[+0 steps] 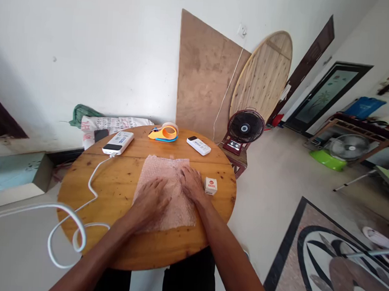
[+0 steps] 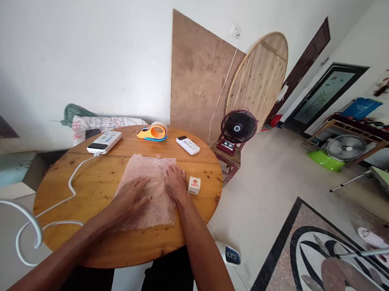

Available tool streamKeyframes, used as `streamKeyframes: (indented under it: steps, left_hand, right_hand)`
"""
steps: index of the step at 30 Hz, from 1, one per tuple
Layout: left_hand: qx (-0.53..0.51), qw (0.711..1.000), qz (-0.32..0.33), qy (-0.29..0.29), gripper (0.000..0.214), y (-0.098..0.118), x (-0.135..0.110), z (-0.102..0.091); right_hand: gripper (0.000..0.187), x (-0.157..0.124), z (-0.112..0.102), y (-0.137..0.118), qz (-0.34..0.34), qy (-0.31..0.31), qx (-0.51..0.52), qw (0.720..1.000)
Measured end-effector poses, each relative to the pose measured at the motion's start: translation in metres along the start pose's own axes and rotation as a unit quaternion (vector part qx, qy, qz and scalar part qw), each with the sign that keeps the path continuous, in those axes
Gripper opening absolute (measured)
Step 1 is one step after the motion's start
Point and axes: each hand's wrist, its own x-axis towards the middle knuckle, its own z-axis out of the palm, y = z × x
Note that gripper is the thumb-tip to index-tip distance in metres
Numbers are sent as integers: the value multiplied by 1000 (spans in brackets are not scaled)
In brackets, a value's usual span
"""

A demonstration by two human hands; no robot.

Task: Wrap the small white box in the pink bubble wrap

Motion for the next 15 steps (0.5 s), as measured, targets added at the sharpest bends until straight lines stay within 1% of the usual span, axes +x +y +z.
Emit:
streamKeyframes:
  steps: [2, 4, 6, 8, 10, 12, 15]
  left_hand:
    - [25, 1000, 4, -4, 52, 3, 0, -6]
    - [53, 998, 22, -15, 48, 10, 0, -12]
    - [76, 996, 29, -31, 47, 18, 1, -14]
    - [93, 994, 26, -44, 49, 22, 2, -13]
    - [103, 993, 21, -52, 51, 20, 0, -10]
    - [107, 992, 13, -63, 56, 13, -1, -6]
    - [119, 990, 20, -71, 61, 0, -1, -2]
  right_hand:
    - [30, -1, 0, 1, -3, 6, 7, 1000]
    - [34, -2, 1, 2, -5, 11, 14, 1000]
    - [37, -3, 1, 2, -6, 21, 20, 1000]
    - [35, -3, 0, 2, -9, 32, 17, 999]
    - [29, -4, 0, 1, -10, 35, 2, 999]
    - [23, -4, 0, 0, -6, 33, -19, 999]
    - [22, -4, 2, 0, -8, 36, -42, 998]
